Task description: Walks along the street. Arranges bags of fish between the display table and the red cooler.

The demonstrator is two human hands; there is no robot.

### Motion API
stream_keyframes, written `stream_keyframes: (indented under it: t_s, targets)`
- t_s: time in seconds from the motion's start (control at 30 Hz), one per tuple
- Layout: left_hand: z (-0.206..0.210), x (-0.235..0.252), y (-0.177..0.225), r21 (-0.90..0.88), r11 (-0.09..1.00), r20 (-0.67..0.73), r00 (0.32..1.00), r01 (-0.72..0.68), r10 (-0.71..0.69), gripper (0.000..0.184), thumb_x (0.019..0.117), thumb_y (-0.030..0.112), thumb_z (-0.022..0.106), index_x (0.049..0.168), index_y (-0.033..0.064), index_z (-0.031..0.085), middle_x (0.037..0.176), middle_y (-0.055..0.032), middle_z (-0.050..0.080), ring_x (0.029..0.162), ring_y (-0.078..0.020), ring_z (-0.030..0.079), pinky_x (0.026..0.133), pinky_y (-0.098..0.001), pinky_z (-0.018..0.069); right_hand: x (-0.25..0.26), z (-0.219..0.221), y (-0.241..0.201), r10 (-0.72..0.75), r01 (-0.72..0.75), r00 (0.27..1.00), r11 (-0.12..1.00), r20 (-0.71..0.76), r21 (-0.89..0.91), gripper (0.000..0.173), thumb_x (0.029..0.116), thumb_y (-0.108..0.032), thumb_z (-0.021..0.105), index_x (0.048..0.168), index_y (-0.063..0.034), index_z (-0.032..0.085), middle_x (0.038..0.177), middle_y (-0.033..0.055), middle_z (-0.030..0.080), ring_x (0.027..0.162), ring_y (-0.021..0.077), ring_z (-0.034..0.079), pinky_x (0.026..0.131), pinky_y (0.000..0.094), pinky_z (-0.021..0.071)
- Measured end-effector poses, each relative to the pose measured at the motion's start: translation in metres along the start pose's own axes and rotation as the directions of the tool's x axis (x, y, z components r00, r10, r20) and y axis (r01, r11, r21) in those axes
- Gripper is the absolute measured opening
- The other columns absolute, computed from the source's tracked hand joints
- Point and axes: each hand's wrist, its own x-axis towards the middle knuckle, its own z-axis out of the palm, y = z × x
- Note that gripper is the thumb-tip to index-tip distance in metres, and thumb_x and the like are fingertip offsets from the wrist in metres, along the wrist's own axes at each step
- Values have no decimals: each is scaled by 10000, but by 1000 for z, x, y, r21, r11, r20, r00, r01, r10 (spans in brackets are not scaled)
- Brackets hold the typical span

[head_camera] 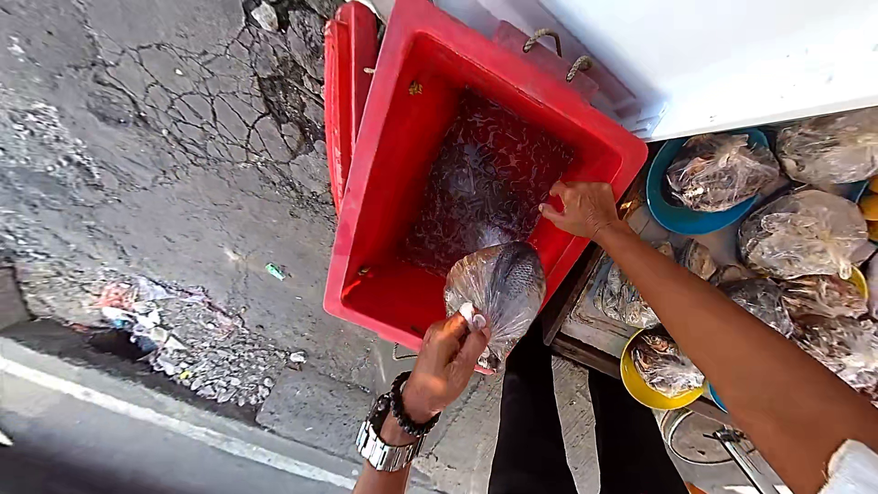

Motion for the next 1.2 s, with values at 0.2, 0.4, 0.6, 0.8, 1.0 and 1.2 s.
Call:
stream_keyframes:
  t_s: [0.2, 0.4, 0.6, 0.8, 1.0, 1.2]
  targets:
    - [20, 30, 86, 340, 838, 282, 897, -426, 342, 327, 1005, 277, 444, 857, 51, 628, 696, -75, 585, 620, -198, 588, 549, -367, 474, -63, -40, -11, -207, -458, 802, 388, 560, 800, 517, 1076, -506, 410, 1326, -112, 632, 1185, 53, 690, 1062, 137, 655, 930, 367, 541]
    - [46, 60, 123, 464, 625, 533, 761, -628, 370, 244, 958, 226, 484, 843, 62, 622, 700, -80, 566, 670, -280, 619, 517, -403, 451, -148, -17, 40, -243, -385, 915, -288, 322, 877, 658, 664, -691, 843, 1098, -226, 677, 935, -55, 759, 864, 68, 729, 796, 289, 616]
    - [70, 71, 85, 565, 614, 334, 833, -551, 441, 229, 976, 186, 491, 909, 62, 671, 823, -82, 616, 809, -287, 615, 628, -402, 501, -192, -21, 53, 129, -123, 976, -331, 174, 936, 909, 612, -441, 965, 1344, -154, 510, 1059, -29, 735, 959, 102, 724, 860, 327, 621]
    - [112, 90, 30, 283, 922, -166, 934, -264, 318, 154, 939, 23, 591, 1030, 16, 715, 985, -149, 572, 906, -269, 596, 765, -403, 540, -185, -30, 54, 254, 32, 967, -61, -15, 998, 1234, 639, -214, 906, 1636, -160, 181, 1411, 36, 571, 1179, 117, 640, 953, 321, 585]
    - [146, 111, 5, 126, 968, -385, 889, -216, 249, 178, 940, -17, 571, 1047, 7, 710, 1018, -147, 552, 950, -243, 566, 836, -366, 512, -176, -8, 47, 345, 26, 938, -62, -3, 998, 1229, 657, -194, 863, 1652, -176, 143, 1533, 61, 471, 1287, 131, 573, 1012, 337, 549]
    - [162, 103, 15, 141, 966, -336, 908, -216, 252, 151, 910, -33, 606, 1011, -9, 717, 990, -191, 579, 950, -332, 596, 828, -442, 536, -201, 10, 45, 467, 54, 883, -201, 48, 978, 1335, 586, -266, 914, 1626, -115, 91, 1378, 51, 576, 1160, 118, 648, 941, 352, 589]
